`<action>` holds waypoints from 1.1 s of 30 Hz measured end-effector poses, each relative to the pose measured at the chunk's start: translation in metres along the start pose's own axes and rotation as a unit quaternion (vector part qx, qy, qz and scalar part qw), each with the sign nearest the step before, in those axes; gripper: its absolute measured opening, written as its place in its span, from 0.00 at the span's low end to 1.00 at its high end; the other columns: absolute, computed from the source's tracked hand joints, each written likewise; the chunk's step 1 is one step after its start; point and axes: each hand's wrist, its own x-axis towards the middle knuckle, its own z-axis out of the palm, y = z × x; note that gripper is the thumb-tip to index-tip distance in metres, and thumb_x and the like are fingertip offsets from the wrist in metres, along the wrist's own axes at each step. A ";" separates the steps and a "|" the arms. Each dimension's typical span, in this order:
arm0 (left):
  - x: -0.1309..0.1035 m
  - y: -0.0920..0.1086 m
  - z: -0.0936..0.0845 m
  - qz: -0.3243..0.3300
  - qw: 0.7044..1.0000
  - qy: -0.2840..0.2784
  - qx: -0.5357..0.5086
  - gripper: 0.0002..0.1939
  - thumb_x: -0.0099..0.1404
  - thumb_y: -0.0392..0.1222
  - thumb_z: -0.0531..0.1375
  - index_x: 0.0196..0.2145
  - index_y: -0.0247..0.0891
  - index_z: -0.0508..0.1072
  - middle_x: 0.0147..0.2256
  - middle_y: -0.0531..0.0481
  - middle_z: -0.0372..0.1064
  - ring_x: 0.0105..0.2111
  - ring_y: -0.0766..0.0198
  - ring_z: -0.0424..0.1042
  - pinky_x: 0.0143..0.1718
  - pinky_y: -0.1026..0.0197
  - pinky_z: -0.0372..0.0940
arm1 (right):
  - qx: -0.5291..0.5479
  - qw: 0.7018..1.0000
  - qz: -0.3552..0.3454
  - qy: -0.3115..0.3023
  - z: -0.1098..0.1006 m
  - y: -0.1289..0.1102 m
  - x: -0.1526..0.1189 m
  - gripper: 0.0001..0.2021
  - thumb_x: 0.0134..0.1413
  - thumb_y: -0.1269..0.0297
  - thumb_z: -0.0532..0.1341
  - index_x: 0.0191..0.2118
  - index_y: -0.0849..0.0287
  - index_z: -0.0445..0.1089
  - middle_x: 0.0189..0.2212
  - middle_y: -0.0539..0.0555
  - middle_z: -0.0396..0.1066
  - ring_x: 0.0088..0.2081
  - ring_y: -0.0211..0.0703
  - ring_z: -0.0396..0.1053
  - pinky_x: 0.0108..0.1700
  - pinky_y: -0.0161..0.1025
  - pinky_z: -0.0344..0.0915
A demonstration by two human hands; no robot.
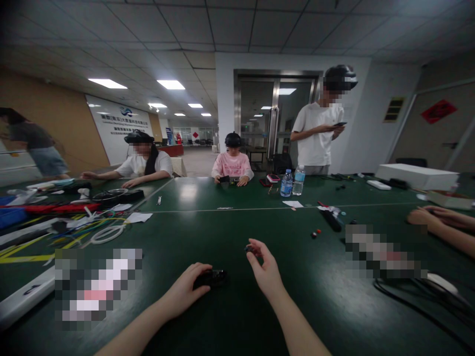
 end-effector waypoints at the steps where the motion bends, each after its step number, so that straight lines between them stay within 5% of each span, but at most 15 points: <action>1: 0.000 0.000 0.000 -0.001 1.000 0.000 -0.002 0.22 0.56 0.43 0.57 0.50 0.42 0.63 0.48 0.47 0.63 0.48 0.57 0.62 0.51 0.54 0.58 | -0.001 1.000 -0.002 0.000 0.000 0.000 0.000 0.18 0.52 0.59 0.56 0.50 0.53 0.61 0.44 0.53 0.68 0.47 0.46 0.65 0.48 0.46 0.63; 15: -0.001 -0.001 0.000 0.015 1.000 0.006 0.000 0.22 0.56 0.41 0.58 0.50 0.42 0.64 0.47 0.47 0.63 0.47 0.58 0.63 0.50 0.56 0.58 | -0.027 0.999 0.019 -0.007 0.001 -0.001 -0.001 0.20 0.49 0.58 0.58 0.49 0.55 0.63 0.41 0.53 0.69 0.45 0.45 0.66 0.49 0.45 0.62; 24: -0.001 0.002 0.000 0.012 1.000 0.005 0.006 0.22 0.56 0.40 0.58 0.50 0.42 0.63 0.48 0.47 0.63 0.47 0.58 0.63 0.49 0.55 0.58 | -0.090 0.993 0.008 -0.079 0.009 -0.010 -0.007 0.14 0.49 0.60 0.59 0.44 0.54 0.68 0.39 0.51 0.70 0.41 0.44 0.67 0.47 0.44 0.63; 33: 0.000 0.005 0.000 0.022 0.999 0.016 0.018 0.21 0.55 0.40 0.59 0.47 0.42 0.65 0.45 0.47 0.65 0.45 0.58 0.63 0.48 0.56 0.59 | -0.109 0.981 0.008 -0.163 0.038 -0.021 -0.015 0.11 0.48 0.65 0.60 0.41 0.53 0.70 0.37 0.50 0.69 0.42 0.42 0.67 0.47 0.42 0.63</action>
